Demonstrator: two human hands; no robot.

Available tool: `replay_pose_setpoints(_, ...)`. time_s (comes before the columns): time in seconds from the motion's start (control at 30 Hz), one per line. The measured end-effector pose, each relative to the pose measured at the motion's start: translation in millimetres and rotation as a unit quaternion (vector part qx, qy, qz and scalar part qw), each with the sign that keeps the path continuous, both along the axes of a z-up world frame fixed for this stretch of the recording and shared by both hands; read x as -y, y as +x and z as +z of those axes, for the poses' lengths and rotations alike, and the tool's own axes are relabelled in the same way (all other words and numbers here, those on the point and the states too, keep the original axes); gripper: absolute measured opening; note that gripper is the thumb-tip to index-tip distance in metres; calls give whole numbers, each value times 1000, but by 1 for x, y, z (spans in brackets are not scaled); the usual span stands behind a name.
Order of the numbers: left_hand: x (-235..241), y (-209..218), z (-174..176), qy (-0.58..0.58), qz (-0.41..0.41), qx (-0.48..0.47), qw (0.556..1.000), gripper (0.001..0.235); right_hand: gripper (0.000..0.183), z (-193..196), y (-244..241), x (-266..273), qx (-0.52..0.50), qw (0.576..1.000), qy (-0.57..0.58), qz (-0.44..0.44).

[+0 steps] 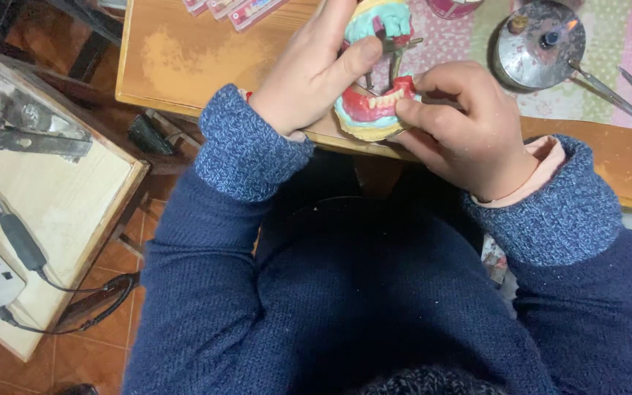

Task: Working on a dental model by applying wax and adjusting teeth on an articulator.

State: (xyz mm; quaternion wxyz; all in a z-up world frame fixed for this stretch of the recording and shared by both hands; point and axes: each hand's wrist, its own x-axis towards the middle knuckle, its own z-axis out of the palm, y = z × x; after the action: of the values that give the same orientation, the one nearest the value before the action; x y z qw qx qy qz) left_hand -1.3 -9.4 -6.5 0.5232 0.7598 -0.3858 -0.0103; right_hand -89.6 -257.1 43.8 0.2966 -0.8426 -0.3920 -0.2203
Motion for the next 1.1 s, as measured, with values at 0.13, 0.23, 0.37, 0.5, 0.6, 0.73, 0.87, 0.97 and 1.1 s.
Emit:
replay_pose_setpoints(0.13, 5, -26, 13, -6, 76, 41, 996, 49, 37, 2, 1, -3, 5, 1000, -6, -8)
replay_pose_setpoints(0.23, 6, -50, 25, -91, 221, 28, 971, 42, 37, 1, 1, -3, 10, 1000, -18, -14)
replay_pose_setpoints(0.37, 6, -67, 36, -44, 162, 87, 982, 25, 37, -15, 0, 4, 1, 999, -34, -10)
replay_pose_setpoints(0.5, 11, -69, 39, -26, 105, 124, 986, 42, 38, -17, -1, 3, -14, 999, -36, -11)
replay_pose_setpoints(0.6, 13, -66, 30, -29, 95, 117, 988, 46, 38, -15, 0, 3, -17, 999, -35, -6)
replay_pose_setpoints(0.73, 15, -63, 19, -43, 96, 135, 985, 46, 40, -11, 0, 0, -23, 999, -42, -6)
replay_pose_setpoints(0.87, 17, -62, 16, -58, 107, 134, 983, 44, 41, -8, -1, -1, -30, 999, -44, -7)
replay_pose_setpoints(0.97, 18, -61, 15, -62, 107, 135, 983, 43, 40, -6, -1, -1, -33, 998, -44, -7)
replay_pose_setpoints(1.1, 18, -61, 15, -68, 103, 133, 983, 41, 39, -2, -2, -2, -44, 998, -47, -11)
